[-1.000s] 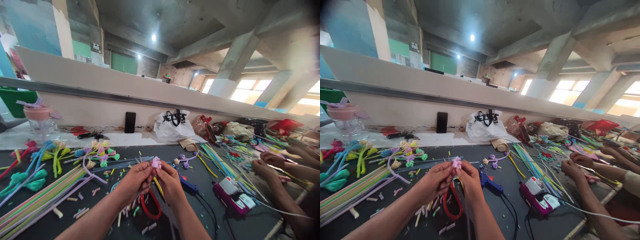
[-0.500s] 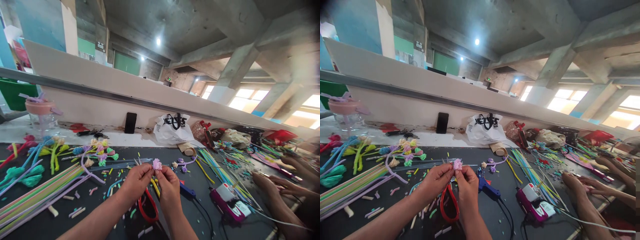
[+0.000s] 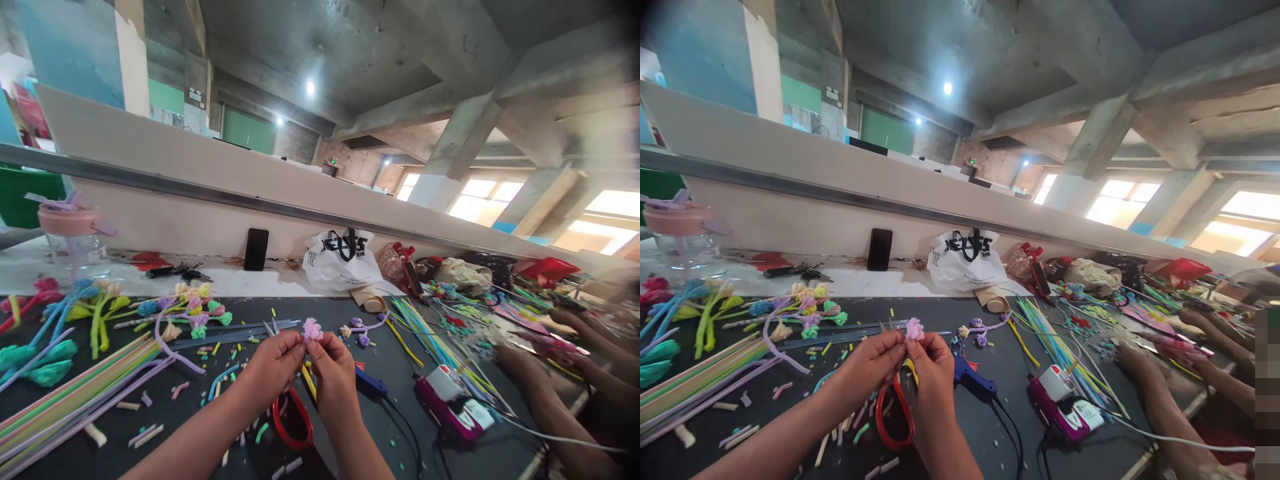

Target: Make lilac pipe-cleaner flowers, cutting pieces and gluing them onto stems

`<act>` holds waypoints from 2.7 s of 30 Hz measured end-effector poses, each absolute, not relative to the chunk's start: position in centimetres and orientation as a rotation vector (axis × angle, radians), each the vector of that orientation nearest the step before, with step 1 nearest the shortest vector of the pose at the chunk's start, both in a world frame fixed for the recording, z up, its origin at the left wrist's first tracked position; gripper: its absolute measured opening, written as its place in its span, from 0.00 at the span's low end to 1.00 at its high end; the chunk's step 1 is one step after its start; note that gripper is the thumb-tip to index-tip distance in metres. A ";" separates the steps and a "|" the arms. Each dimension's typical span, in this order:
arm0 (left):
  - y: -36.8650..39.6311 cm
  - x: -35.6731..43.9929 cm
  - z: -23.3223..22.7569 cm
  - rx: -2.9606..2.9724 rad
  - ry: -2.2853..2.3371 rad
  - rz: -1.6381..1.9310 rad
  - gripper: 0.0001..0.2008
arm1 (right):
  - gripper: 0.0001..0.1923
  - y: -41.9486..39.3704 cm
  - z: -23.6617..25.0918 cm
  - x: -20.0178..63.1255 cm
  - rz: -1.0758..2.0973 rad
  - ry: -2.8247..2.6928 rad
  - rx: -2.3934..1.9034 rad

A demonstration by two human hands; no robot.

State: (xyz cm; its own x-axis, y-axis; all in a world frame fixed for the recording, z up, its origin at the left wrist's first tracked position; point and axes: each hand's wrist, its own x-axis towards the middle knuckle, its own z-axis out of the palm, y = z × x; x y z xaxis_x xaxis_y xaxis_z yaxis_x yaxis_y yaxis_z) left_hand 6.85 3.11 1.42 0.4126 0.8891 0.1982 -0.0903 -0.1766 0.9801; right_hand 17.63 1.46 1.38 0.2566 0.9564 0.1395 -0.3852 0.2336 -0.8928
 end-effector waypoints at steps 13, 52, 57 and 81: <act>3.2 6.6 2.3 1.498 0.766 1.128 0.16 | 0.08 1.8 0.8 18.3 1.103 -0.909 -0.804; 3.7 5.5 1.1 2.142 1.017 1.398 0.13 | 0.07 0.2 1.3 16.9 0.759 -1.152 -1.100; 3.9 5.7 -0.4 2.325 1.095 1.333 0.13 | 0.07 0.7 1.1 17.2 0.621 -1.272 -1.262; 4.7 5.6 -1.5 2.745 1.359 0.910 0.12 | 0.12 2.0 -0.4 17.9 0.677 -1.451 -1.267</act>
State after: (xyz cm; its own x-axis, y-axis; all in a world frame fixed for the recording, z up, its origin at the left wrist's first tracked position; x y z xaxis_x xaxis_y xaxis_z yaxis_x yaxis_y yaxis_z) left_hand 5.56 4.69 -1.45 0.4762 0.7153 0.5115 0.7456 -0.6368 0.1963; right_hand 17.91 2.00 -0.39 0.1062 0.9367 0.3337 0.3453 0.2800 -0.8957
